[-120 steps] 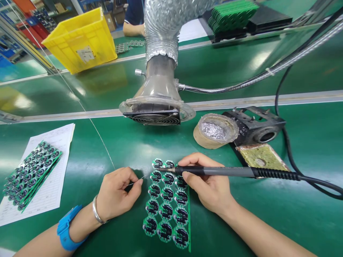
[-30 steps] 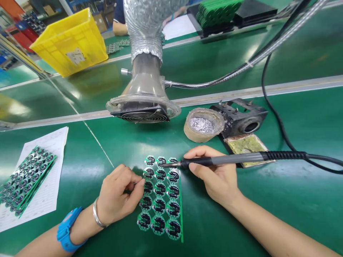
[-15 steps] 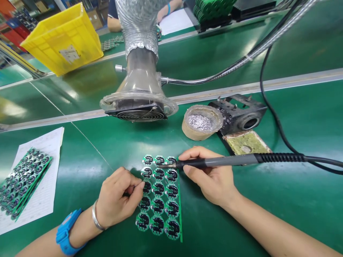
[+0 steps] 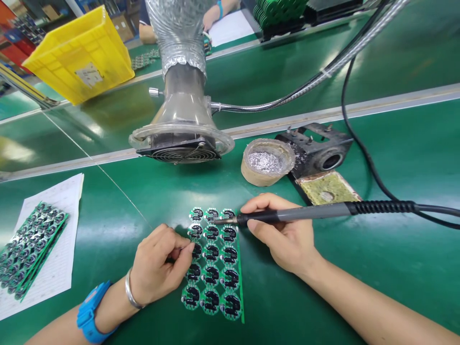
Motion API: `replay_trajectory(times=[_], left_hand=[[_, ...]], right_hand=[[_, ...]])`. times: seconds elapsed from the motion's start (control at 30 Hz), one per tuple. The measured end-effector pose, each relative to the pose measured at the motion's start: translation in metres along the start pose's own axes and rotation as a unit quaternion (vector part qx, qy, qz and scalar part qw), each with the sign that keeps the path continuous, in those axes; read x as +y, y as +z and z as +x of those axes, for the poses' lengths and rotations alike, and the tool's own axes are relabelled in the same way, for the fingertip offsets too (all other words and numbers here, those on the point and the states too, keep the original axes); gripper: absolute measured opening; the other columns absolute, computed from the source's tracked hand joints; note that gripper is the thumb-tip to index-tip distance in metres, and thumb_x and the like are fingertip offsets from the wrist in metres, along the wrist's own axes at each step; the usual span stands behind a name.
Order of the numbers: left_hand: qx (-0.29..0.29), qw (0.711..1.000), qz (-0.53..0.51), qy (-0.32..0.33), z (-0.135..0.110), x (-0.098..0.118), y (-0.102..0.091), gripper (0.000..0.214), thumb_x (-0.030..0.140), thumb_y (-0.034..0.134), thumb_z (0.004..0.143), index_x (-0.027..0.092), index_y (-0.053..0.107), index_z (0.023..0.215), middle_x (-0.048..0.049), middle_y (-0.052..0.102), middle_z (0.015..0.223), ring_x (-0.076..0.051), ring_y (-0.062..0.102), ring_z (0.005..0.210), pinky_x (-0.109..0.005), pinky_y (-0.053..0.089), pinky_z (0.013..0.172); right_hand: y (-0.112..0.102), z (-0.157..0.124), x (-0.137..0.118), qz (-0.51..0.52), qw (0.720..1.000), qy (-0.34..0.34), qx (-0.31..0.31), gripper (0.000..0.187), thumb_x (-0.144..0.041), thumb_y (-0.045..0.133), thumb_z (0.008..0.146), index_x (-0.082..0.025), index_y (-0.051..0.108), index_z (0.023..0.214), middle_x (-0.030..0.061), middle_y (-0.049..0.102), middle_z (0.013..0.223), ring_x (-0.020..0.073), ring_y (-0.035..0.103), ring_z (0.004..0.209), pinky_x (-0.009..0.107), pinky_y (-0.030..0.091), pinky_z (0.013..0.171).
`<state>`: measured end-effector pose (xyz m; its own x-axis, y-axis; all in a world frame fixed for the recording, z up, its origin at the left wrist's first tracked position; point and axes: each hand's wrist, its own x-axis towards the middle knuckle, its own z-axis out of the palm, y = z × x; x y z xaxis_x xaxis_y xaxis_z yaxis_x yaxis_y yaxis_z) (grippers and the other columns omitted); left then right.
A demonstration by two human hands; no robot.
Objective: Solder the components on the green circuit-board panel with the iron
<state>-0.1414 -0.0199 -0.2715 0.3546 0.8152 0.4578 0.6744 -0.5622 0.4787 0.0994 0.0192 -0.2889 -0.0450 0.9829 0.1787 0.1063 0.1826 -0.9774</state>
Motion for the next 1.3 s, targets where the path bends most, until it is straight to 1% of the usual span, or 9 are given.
replay_trajectory(times=[0.1,0.23,0.33,0.43,0.57,0.67,0.83,1.03,1.3], left_hand=[[-0.005,1.000,-0.001,-0.001,0.0001,-0.0006,0.0011,0.016,0.012,0.057,0.083,0.018,0.049,0.071,0.0039,0.048,0.057,-0.010,0.042,0.057,-0.023,0.034,0.053],[-0.012,1.000,0.002,-0.002,0.0001,-0.0004,0.0014,0.016,0.013,0.057,0.083,0.018,0.049,0.070,0.0036,0.048,0.057,-0.010,0.042,0.057,-0.023,0.034,0.053],[-0.007,1.000,0.001,0.000,0.0003,-0.0001,0.0002,0.016,0.012,0.056,0.084,0.018,0.049,0.070,0.0035,0.048,0.057,-0.010,0.041,0.057,-0.023,0.034,0.052],[-0.002,1.000,0.001,0.002,0.0006,0.0000,-0.0006,0.016,0.012,0.057,0.083,0.018,0.050,0.070,0.0036,0.048,0.056,-0.010,0.041,0.056,-0.023,0.034,0.052],[-0.006,1.000,0.000,0.001,0.0012,0.0000,-0.0003,0.016,0.011,0.058,0.083,0.018,0.050,0.071,0.0039,0.047,0.056,-0.010,0.041,0.056,-0.023,0.034,0.052],[-0.005,1.000,0.000,-0.001,0.0010,-0.0002,0.0002,0.016,0.011,0.058,0.082,0.018,0.049,0.070,0.0041,0.047,0.056,-0.010,0.041,0.057,-0.023,0.033,0.052],[-0.005,1.000,0.002,0.001,0.0006,0.0000,-0.0004,0.016,0.012,0.058,0.082,0.018,0.050,0.071,0.0040,0.047,0.056,-0.010,0.041,0.057,-0.023,0.033,0.051],[-0.005,1.000,-0.001,0.000,0.0009,0.0007,0.0014,0.016,0.011,0.058,0.082,0.018,0.050,0.070,0.0038,0.048,0.057,-0.010,0.041,0.057,-0.024,0.033,0.052],[-0.008,1.000,0.002,0.002,0.0015,-0.0016,0.0050,0.016,0.012,0.058,0.083,0.018,0.050,0.070,0.0040,0.048,0.057,-0.010,0.041,0.057,-0.024,0.033,0.052]], right_hand=[[-0.0004,0.0002,0.0003,-0.001,1.000,0.002,-0.006,0.008,-0.020,0.062,0.076,-0.021,0.067,0.081,0.0014,0.057,0.064,0.0125,0.049,0.052,0.025,0.035,0.044],[-0.0004,0.0005,0.0005,-0.020,1.000,0.000,-0.012,0.007,-0.021,0.062,0.076,-0.021,0.067,0.082,0.0020,0.059,0.067,0.0131,0.050,0.052,0.026,0.037,0.046],[0.0003,0.0009,-0.0011,-0.031,0.999,-0.002,-0.017,0.007,-0.021,0.063,0.076,-0.022,0.067,0.082,0.0018,0.060,0.066,0.0131,0.049,0.052,0.026,0.037,0.045],[0.0012,0.0020,-0.0032,-0.046,0.999,-0.009,-0.028,0.009,-0.019,0.061,0.076,-0.022,0.067,0.082,0.0021,0.061,0.067,0.0146,0.052,0.056,0.026,0.040,0.047],[0.0019,0.0036,-0.0041,-0.061,0.997,-0.020,-0.031,0.011,-0.016,0.060,0.075,-0.023,0.067,0.081,0.0015,0.062,0.068,0.0137,0.052,0.056,0.026,0.041,0.048],[0.0013,0.0035,-0.0023,-0.047,0.998,-0.022,-0.031,0.013,-0.016,0.060,0.076,-0.024,0.067,0.083,0.0008,0.061,0.069,0.0131,0.051,0.055,0.025,0.039,0.047],[-0.0001,0.0020,-0.0006,-0.009,1.000,-0.004,-0.021,0.011,-0.017,0.061,0.077,-0.023,0.067,0.083,0.0019,0.060,0.068,0.0148,0.053,0.056,0.027,0.037,0.046],[-0.0006,0.0023,-0.0008,-0.013,1.000,-0.011,-0.016,0.010,-0.017,0.061,0.076,-0.023,0.067,0.082,0.0013,0.060,0.066,0.0133,0.051,0.053,0.026,0.036,0.046],[-0.0015,0.0024,-0.0004,-0.029,0.999,-0.015,-0.033,0.013,-0.015,0.059,0.077,-0.024,0.066,0.084,0.0010,0.060,0.067,0.0141,0.053,0.056,0.026,0.039,0.048]])
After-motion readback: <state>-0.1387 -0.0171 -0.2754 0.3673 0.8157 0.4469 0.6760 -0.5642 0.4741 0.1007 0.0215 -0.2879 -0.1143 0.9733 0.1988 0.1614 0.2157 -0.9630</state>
